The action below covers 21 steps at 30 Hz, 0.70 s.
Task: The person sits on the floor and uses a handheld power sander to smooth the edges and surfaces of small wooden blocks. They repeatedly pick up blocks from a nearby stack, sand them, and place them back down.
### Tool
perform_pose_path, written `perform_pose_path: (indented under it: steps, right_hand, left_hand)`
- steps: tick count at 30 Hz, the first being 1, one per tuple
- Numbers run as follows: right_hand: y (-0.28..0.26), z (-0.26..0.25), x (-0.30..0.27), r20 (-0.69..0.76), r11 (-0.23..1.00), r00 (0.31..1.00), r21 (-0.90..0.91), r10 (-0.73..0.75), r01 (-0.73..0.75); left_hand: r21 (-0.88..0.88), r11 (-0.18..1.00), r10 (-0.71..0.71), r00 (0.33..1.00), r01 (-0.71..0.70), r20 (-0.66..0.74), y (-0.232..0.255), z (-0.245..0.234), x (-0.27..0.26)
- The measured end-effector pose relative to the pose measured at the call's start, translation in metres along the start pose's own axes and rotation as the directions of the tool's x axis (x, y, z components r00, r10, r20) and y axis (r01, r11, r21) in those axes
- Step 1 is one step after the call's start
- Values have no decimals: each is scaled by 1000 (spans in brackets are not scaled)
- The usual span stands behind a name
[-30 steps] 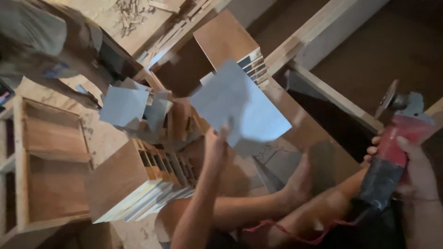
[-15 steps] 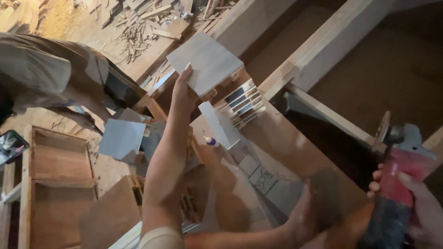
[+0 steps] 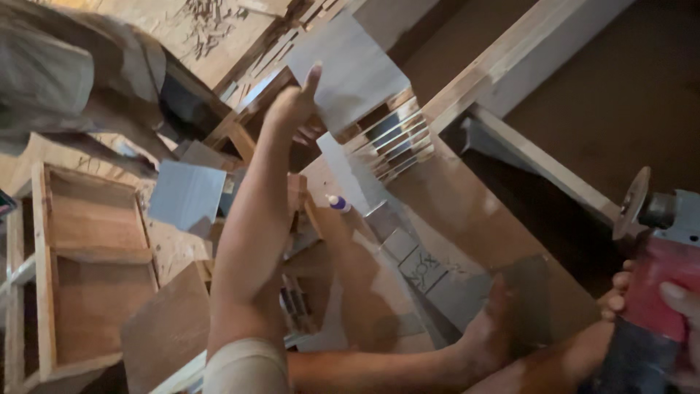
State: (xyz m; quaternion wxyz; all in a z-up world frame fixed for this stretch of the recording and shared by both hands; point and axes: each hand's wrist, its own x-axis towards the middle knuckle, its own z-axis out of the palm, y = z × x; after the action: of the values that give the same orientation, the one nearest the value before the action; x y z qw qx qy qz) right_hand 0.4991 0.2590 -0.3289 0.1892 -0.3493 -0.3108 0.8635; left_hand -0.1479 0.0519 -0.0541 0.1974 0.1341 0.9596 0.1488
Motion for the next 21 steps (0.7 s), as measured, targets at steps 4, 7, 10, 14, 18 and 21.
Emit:
perform_pose_path:
  steps: [4, 7, 10, 14, 18, 21]
  right_hand:
    - [2, -8, 2, -122, 979, 992, -191, 42, -65]
    - [8, -1, 11, -141, 971, 989, -229, 40, -72]
    - [12, 0, 10, -133, 944, 985, -298, 107, -143]
    - [26, 3, 18, -121, 931, 984, -325, 132, -165]
    - [38, 0, 13, -124, 929, 982, -326, 143, -176]
    - [43, 3, 11, -130, 929, 981, -326, 142, -177]
  left_hand:
    - [265, 958, 175, 957, -110, -234, -24, -5, -11]
    - [198, 942, 328, 870, -271, -369, -38, 6, -32]
    - [58, 959, 280, 901, -277, -333, -72, 30, -69]
    - [291, 932, 316, 882, -218, -349, -135, 23, -109]
    - [246, 969, 65, 939, 21, -336, -216, -14, -130]
    - [266, 936, -127, 925, 232, -359, -258, -28, -116]
